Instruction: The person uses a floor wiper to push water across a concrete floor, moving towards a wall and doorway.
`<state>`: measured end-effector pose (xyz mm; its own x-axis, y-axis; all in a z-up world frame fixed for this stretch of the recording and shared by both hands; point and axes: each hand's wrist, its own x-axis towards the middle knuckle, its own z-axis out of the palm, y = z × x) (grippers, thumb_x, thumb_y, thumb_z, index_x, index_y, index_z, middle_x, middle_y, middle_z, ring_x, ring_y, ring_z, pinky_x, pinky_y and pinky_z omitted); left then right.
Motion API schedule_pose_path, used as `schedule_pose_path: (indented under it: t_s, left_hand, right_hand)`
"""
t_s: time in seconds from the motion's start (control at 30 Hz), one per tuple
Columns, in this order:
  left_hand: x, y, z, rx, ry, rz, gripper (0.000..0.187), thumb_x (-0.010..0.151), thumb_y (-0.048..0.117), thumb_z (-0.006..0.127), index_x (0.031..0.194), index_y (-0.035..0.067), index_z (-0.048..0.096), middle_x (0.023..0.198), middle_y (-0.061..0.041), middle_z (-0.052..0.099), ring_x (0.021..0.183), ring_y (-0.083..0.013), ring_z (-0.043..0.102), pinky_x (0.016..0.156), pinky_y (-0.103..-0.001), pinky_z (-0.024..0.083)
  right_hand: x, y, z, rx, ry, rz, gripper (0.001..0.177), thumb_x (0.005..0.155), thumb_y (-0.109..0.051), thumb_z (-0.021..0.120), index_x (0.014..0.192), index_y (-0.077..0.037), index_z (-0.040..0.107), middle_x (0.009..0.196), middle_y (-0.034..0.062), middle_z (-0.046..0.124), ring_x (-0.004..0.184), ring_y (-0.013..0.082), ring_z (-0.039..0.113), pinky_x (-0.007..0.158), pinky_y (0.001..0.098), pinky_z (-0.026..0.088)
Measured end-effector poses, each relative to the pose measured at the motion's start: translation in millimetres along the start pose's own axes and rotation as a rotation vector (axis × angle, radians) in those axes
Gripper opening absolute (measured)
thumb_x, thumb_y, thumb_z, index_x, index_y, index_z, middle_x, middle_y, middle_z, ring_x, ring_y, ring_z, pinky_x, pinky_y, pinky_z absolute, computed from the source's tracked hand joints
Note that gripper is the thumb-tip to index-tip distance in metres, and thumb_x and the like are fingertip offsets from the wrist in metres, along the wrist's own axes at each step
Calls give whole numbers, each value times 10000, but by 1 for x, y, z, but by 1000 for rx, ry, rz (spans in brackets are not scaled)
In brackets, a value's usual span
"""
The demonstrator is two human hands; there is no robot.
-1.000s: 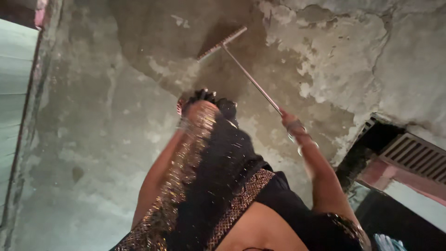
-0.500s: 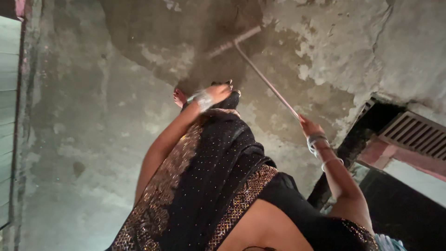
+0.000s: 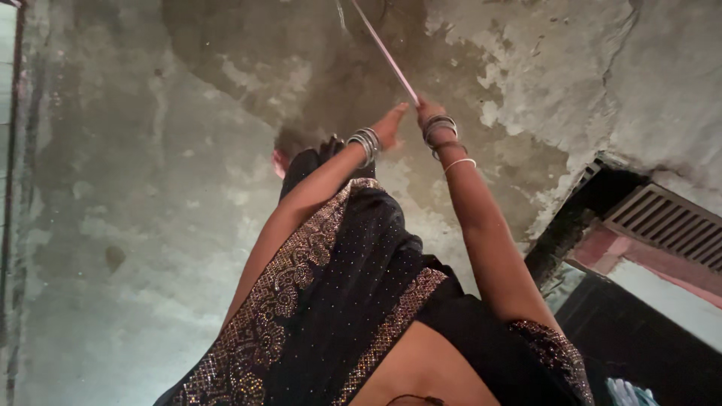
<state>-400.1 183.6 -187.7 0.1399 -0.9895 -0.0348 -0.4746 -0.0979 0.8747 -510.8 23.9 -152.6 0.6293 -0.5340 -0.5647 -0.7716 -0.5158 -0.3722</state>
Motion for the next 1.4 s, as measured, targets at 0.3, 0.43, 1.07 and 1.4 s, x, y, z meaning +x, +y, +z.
schedule_pose_path:
  t_s: [0.3,0.43,1.07,1.4]
  left_hand:
    - [-18,2,13,-568,30,-386,783,899,265,764,1521,-6,373,1533,-225,503,1396,-329,538,1161,-400,434]
    - [-25,32,42,-696,-93,-423,803,913,290,748,1536,-9,337,1589,-227,422,1473,-332,423,1186,-396,389]
    - [-168,118,149,-709,-4,-360,784,995,334,653,1572,-14,253,1622,-283,314,1518,-382,305,1217,-421,321]
    - [-167,131,164,-140,207,-194,1010,723,56,664,1610,34,183,1586,-308,357,1475,-448,347,1217,-456,276]
  right_hand:
    - [-104,49,14,-111,-52,189,513,1034,-317,430,1541,-392,393,1068,297,686,975,514,662,829,620,519]
    - [-151,97,34,-168,-139,267,522,1054,-379,423,1570,-418,351,1135,295,683,1054,519,650,901,619,512]
    - [-342,88,96,454,-211,357,579,914,-201,638,1473,-199,487,764,106,622,598,221,575,521,413,518]
    - [-265,59,99,710,-172,132,418,979,-262,555,1368,-112,579,934,87,631,714,220,602,640,417,544]
